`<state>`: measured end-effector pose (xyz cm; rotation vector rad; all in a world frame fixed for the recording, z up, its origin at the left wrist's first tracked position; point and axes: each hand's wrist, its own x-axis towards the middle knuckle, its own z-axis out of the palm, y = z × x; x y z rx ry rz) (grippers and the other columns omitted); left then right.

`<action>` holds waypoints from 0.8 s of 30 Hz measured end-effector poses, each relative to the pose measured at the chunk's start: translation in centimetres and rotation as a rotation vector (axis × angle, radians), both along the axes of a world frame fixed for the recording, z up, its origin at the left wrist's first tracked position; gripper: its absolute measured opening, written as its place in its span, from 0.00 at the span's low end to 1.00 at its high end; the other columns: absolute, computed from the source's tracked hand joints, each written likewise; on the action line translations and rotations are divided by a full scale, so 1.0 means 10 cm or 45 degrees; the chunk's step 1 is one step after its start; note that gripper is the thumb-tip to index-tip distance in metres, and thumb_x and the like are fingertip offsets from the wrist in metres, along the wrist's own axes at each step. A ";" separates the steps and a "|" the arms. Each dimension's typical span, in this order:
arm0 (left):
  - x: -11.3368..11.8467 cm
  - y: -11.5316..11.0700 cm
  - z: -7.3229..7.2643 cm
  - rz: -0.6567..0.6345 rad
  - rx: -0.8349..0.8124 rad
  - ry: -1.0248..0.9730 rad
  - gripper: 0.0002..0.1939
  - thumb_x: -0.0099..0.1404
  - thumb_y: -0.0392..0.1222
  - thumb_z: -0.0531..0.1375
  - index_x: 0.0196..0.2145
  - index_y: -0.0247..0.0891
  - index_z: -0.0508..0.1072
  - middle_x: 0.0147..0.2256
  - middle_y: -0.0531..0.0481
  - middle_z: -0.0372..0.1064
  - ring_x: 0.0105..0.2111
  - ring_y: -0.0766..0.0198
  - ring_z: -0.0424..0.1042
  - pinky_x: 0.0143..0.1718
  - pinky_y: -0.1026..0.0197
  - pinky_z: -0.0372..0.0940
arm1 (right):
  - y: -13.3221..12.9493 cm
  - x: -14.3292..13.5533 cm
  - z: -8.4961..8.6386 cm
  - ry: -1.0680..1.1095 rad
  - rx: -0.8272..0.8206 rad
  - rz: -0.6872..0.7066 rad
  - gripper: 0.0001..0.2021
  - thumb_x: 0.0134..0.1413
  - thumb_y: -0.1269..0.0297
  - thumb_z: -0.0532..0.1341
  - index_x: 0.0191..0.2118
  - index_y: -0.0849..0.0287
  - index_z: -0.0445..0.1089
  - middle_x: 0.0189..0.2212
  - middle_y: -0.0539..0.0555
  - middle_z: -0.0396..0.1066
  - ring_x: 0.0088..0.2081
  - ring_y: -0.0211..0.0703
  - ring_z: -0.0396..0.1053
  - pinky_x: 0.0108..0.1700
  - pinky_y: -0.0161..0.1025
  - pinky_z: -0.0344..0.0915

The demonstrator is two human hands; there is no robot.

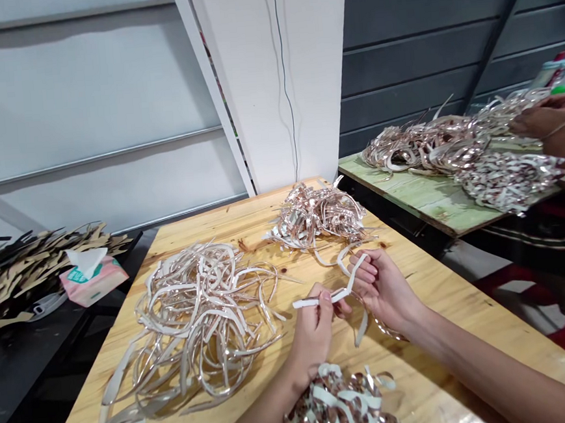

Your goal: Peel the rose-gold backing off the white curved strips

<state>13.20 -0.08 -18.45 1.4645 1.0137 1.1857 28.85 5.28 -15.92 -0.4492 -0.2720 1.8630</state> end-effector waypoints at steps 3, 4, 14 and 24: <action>0.00 0.03 -0.05 0.075 -0.020 0.019 0.23 0.78 0.56 0.48 0.36 0.38 0.71 0.35 0.46 0.75 0.35 0.59 0.72 0.42 0.57 0.66 | 0.03 0.03 0.04 -0.014 -0.013 -0.098 0.15 0.54 0.73 0.61 0.23 0.56 0.55 0.18 0.41 0.52 0.15 0.29 0.45 0.12 0.27 0.50; 0.00 0.05 -0.07 0.107 -0.035 0.000 0.23 0.78 0.56 0.48 0.36 0.38 0.70 0.35 0.46 0.75 0.34 0.59 0.72 0.41 0.57 0.67 | 0.03 0.04 0.05 -0.026 -0.017 -0.147 0.15 0.55 0.74 0.60 0.23 0.56 0.55 0.18 0.42 0.52 0.15 0.29 0.47 0.12 0.27 0.50; -0.03 0.07 -0.14 0.439 0.012 -0.304 0.20 0.78 0.56 0.49 0.35 0.41 0.69 0.35 0.47 0.74 0.38 0.56 0.74 0.44 0.54 0.68 | 0.00 -0.01 0.06 -0.191 -0.031 -0.380 0.11 0.60 0.60 0.62 0.30 0.57 0.62 0.23 0.46 0.62 0.23 0.33 0.64 0.19 0.27 0.62; -0.04 -0.06 -0.10 0.354 0.147 -0.382 0.21 0.79 0.53 0.47 0.40 0.38 0.73 0.43 0.44 0.73 0.47 0.54 0.72 0.51 0.54 0.65 | -0.09 -0.15 -0.21 -1.369 0.609 0.083 0.17 0.58 0.50 0.68 0.31 0.54 0.62 0.19 0.42 0.59 0.16 0.34 0.54 0.16 0.32 0.48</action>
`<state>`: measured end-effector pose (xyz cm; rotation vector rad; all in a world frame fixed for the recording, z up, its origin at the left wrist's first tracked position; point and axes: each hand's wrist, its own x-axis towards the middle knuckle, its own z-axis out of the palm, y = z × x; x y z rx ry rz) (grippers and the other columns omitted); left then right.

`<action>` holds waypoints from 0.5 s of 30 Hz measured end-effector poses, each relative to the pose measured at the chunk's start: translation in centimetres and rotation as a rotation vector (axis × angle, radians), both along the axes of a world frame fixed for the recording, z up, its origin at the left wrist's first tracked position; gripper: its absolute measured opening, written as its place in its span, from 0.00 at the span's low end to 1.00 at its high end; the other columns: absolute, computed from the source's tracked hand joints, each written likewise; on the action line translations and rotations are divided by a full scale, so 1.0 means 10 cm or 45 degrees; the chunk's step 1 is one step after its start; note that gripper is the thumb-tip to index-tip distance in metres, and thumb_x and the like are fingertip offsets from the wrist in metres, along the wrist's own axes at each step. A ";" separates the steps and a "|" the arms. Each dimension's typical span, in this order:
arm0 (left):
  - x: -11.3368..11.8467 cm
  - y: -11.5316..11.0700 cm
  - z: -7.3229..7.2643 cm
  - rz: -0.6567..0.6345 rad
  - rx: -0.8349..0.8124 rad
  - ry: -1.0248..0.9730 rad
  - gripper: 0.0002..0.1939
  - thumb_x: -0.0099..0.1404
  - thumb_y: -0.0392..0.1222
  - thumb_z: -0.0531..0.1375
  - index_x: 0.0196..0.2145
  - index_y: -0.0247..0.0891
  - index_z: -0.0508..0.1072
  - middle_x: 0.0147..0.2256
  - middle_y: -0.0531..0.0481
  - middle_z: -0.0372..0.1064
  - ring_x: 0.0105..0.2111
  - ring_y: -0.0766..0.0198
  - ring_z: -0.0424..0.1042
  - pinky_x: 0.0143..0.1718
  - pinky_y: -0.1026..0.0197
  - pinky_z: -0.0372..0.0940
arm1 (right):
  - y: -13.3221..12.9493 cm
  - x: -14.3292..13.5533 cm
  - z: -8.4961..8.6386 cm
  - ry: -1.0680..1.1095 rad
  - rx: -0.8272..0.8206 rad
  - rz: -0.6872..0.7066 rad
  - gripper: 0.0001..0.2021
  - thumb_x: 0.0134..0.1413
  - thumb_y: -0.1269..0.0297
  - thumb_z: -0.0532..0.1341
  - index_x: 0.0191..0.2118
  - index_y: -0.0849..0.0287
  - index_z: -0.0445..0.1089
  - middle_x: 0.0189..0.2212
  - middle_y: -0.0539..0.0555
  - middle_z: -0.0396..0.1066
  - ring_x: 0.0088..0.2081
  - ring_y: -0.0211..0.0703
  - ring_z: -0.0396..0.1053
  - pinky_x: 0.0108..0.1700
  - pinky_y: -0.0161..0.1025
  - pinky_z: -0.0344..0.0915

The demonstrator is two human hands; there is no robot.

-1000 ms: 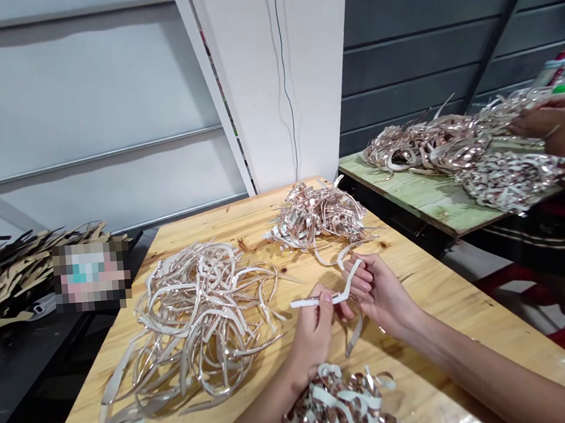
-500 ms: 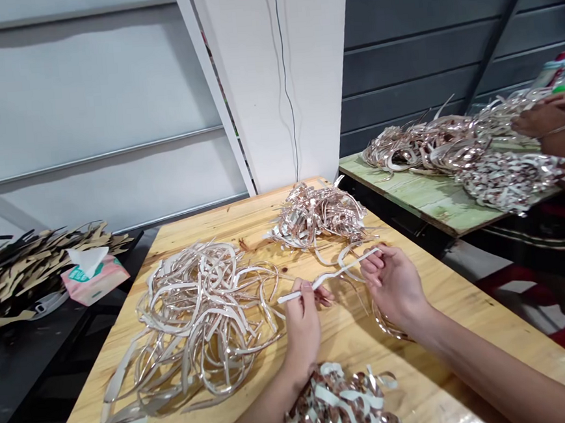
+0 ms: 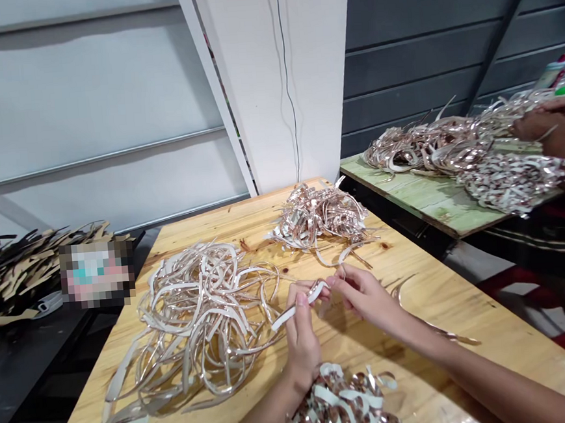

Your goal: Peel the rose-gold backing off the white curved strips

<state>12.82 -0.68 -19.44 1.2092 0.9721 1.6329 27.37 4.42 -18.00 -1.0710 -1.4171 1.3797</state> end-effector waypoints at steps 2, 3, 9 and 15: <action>0.01 0.00 0.02 -0.024 0.017 -0.010 0.22 0.79 0.53 0.47 0.40 0.37 0.74 0.42 0.45 0.72 0.46 0.55 0.71 0.50 0.56 0.66 | -0.01 0.01 -0.02 -0.134 0.054 0.100 0.17 0.65 0.49 0.61 0.30 0.55 0.64 0.18 0.44 0.59 0.16 0.35 0.55 0.18 0.33 0.50; 0.01 -0.01 0.03 -0.029 0.019 -0.019 0.22 0.79 0.54 0.47 0.40 0.38 0.74 0.42 0.45 0.72 0.46 0.56 0.71 0.49 0.57 0.66 | -0.02 0.02 -0.02 -0.173 0.075 0.132 0.18 0.68 0.49 0.58 0.30 0.55 0.65 0.18 0.44 0.59 0.17 0.35 0.56 0.19 0.34 0.51; -0.03 0.00 0.01 -0.048 -0.095 -0.058 0.21 0.75 0.59 0.53 0.40 0.39 0.74 0.37 0.48 0.71 0.39 0.58 0.70 0.45 0.57 0.67 | -0.12 0.01 0.06 -0.250 0.196 0.251 0.16 0.72 0.52 0.54 0.33 0.55 0.64 0.22 0.46 0.64 0.22 0.38 0.63 0.25 0.35 0.56; -0.01 0.01 0.03 -0.071 -0.147 0.213 0.17 0.74 0.55 0.56 0.35 0.40 0.73 0.32 0.51 0.69 0.35 0.60 0.68 0.42 0.60 0.67 | -0.20 0.01 0.11 -0.380 0.422 0.241 0.13 0.72 0.58 0.54 0.33 0.54 0.58 0.24 0.46 0.63 0.25 0.39 0.61 0.29 0.37 0.55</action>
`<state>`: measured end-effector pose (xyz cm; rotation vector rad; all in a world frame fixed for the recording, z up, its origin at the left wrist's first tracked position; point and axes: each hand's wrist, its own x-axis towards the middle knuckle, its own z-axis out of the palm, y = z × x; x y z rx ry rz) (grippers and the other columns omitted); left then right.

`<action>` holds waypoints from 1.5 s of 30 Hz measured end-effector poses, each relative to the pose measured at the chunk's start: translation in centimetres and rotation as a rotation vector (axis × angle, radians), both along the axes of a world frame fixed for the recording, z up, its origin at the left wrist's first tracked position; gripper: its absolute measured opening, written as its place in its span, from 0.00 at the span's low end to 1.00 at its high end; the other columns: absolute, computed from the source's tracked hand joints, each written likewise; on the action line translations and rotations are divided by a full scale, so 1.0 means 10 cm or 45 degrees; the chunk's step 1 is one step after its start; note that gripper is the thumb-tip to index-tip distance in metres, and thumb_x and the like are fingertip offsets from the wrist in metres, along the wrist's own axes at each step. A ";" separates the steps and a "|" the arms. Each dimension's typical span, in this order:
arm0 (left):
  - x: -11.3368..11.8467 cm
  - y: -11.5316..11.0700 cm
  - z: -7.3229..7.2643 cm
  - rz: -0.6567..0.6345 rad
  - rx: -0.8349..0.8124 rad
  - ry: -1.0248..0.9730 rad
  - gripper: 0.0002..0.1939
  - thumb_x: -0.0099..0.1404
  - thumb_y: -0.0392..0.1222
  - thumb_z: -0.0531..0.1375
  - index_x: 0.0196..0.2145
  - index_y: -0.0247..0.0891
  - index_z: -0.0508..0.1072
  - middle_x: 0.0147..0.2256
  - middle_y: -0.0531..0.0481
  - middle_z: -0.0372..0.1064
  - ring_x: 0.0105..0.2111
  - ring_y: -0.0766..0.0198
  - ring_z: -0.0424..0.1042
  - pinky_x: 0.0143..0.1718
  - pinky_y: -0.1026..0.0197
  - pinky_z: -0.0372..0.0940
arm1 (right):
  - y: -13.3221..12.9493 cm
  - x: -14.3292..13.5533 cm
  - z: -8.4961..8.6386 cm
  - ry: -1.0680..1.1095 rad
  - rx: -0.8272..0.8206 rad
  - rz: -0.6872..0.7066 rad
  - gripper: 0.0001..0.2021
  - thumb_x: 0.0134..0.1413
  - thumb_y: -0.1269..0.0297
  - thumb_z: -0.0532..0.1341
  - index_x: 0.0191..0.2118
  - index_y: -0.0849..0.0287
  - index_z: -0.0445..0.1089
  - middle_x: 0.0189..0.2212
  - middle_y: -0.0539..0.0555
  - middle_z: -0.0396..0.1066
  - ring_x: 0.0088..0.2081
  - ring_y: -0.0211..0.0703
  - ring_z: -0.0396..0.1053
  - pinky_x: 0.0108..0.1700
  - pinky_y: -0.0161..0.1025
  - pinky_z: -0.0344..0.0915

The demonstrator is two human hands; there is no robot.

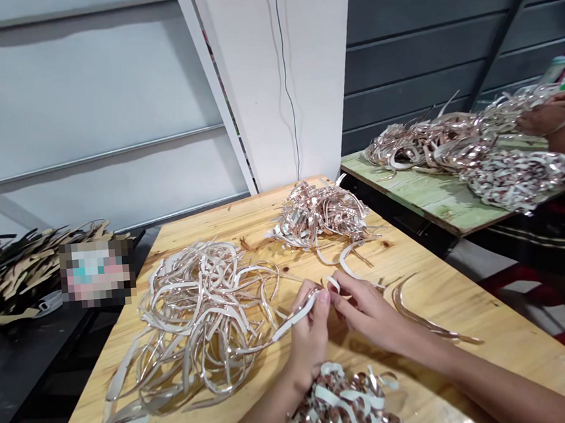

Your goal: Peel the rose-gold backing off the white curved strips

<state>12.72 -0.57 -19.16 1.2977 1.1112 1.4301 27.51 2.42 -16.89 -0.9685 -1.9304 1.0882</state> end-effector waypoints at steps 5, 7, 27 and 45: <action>0.02 -0.01 0.06 0.007 -0.060 0.142 0.18 0.75 0.56 0.55 0.35 0.41 0.73 0.33 0.49 0.71 0.36 0.58 0.70 0.41 0.59 0.68 | -0.02 0.03 0.00 -0.048 0.209 -0.030 0.12 0.72 0.63 0.54 0.32 0.54 0.55 0.27 0.47 0.63 0.29 0.41 0.59 0.32 0.38 0.54; 0.02 -0.02 0.08 -0.019 -0.033 0.205 0.18 0.76 0.55 0.53 0.36 0.42 0.73 0.33 0.49 0.71 0.36 0.57 0.70 0.42 0.58 0.68 | -0.02 0.03 0.00 -0.048 0.181 -0.036 0.13 0.72 0.62 0.54 0.32 0.54 0.56 0.26 0.47 0.63 0.28 0.42 0.60 0.31 0.38 0.54; 0.04 0.00 0.12 0.059 0.099 0.257 0.24 0.79 0.57 0.44 0.31 0.42 0.66 0.34 0.48 0.69 0.36 0.57 0.69 0.42 0.56 0.64 | 0.10 -0.07 0.04 0.964 -0.750 -0.143 0.14 0.59 0.57 0.64 0.27 0.55 0.61 0.20 0.43 0.56 0.18 0.35 0.57 0.15 0.30 0.56; -0.03 -0.05 -0.06 0.117 0.003 0.082 0.25 0.78 0.60 0.44 0.37 0.40 0.70 0.35 0.48 0.69 0.38 0.58 0.68 0.44 0.58 0.65 | 0.14 -0.01 -0.08 0.142 -0.206 -0.087 0.14 0.65 0.54 0.62 0.30 0.56 0.67 0.25 0.48 0.64 0.29 0.42 0.61 0.31 0.38 0.56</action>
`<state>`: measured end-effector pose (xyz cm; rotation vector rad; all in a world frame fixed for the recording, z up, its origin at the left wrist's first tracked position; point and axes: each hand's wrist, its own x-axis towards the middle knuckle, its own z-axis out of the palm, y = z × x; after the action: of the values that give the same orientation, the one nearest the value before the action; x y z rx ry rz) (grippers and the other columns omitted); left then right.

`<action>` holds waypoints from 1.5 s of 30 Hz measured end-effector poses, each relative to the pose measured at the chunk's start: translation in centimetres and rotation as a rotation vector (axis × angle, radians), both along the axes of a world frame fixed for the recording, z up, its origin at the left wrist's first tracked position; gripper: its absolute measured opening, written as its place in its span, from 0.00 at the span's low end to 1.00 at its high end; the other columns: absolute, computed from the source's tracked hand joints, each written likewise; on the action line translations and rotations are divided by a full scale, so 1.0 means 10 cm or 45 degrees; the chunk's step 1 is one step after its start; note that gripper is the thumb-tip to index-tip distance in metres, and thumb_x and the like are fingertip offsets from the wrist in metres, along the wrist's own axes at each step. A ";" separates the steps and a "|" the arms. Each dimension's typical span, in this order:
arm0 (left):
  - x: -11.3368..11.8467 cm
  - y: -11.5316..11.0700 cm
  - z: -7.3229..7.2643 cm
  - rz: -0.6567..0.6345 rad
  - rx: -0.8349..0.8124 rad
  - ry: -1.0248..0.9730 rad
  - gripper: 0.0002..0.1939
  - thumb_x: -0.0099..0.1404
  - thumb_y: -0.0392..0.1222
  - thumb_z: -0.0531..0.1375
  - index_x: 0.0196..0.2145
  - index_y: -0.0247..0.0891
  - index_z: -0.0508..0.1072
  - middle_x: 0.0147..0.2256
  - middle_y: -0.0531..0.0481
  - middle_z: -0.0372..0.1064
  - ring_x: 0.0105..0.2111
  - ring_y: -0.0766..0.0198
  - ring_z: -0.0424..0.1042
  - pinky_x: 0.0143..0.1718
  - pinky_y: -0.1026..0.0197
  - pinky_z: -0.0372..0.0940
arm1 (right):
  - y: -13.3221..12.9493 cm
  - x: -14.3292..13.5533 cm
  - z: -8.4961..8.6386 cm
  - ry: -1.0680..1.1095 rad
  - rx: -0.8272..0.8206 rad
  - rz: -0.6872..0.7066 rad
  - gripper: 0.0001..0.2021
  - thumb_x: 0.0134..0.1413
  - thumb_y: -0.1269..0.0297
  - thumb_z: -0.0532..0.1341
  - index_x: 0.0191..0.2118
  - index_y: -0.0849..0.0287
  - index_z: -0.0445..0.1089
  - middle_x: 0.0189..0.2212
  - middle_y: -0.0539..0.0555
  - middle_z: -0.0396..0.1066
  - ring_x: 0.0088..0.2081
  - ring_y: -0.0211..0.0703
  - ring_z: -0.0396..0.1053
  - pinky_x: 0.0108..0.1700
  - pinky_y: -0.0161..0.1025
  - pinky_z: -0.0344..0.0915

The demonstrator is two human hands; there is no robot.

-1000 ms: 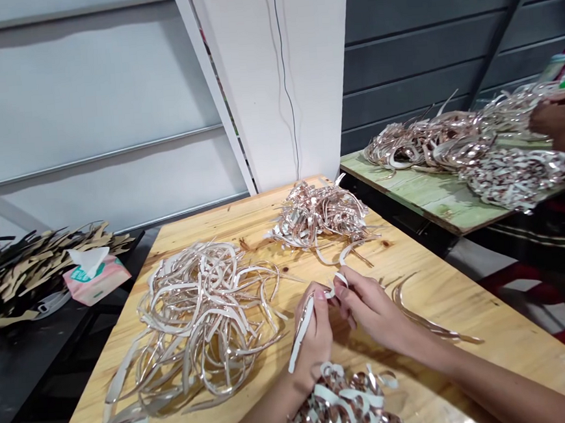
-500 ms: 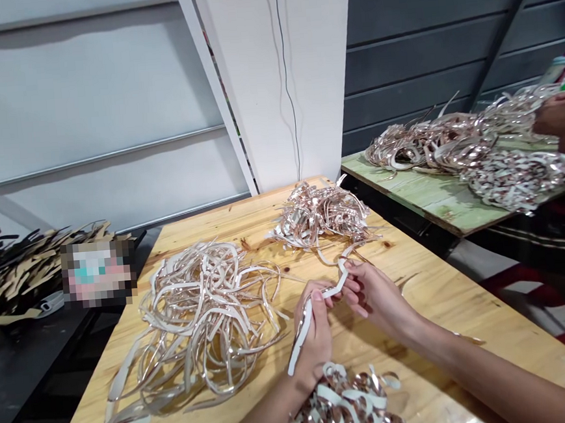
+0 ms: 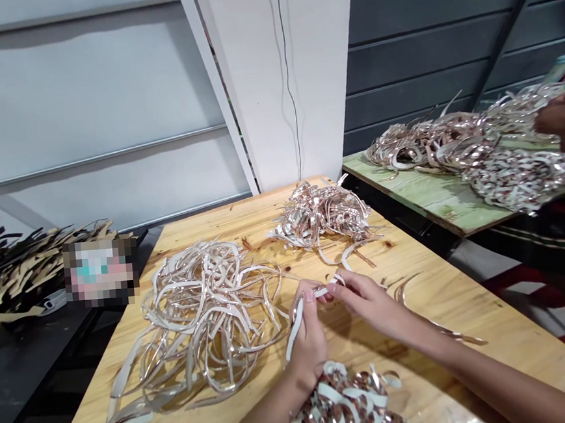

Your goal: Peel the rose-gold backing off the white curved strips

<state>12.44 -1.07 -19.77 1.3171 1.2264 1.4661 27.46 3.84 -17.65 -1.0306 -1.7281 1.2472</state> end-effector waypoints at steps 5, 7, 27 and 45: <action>0.02 0.01 0.07 -0.112 -0.039 0.026 0.21 0.77 0.59 0.49 0.35 0.42 0.68 0.32 0.50 0.67 0.34 0.58 0.66 0.41 0.58 0.66 | -0.07 0.02 0.06 -0.183 0.167 0.074 0.16 0.70 0.61 0.55 0.28 0.56 0.61 0.24 0.47 0.63 0.28 0.41 0.60 0.32 0.38 0.53; 0.03 0.03 0.10 -0.161 -0.087 0.094 0.18 0.76 0.57 0.52 0.34 0.42 0.67 0.31 0.52 0.65 0.33 0.59 0.66 0.39 0.59 0.65 | -0.10 0.01 0.09 -0.220 0.222 0.106 0.15 0.70 0.63 0.55 0.28 0.56 0.60 0.24 0.47 0.65 0.27 0.41 0.60 0.32 0.38 0.53; 0.03 0.11 0.11 -0.279 -0.053 0.357 0.17 0.80 0.50 0.45 0.35 0.42 0.62 0.29 0.56 0.60 0.30 0.63 0.62 0.35 0.62 0.57 | -0.01 -0.05 -0.04 0.428 -0.478 -0.143 0.14 0.57 0.58 0.61 0.25 0.54 0.57 0.17 0.41 0.52 0.18 0.34 0.49 0.20 0.34 0.48; 0.02 0.12 0.16 -0.286 -0.119 0.411 0.17 0.80 0.48 0.44 0.34 0.41 0.62 0.30 0.56 0.63 0.31 0.65 0.64 0.37 0.64 0.59 | 0.06 -0.01 0.05 0.670 -0.536 -0.357 0.16 0.53 0.59 0.65 0.22 0.55 0.59 0.15 0.41 0.51 0.16 0.32 0.49 0.16 0.30 0.48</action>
<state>12.60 0.10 -18.18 1.6130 1.2823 1.0545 27.33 4.40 -17.15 -1.0144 -0.9119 1.5572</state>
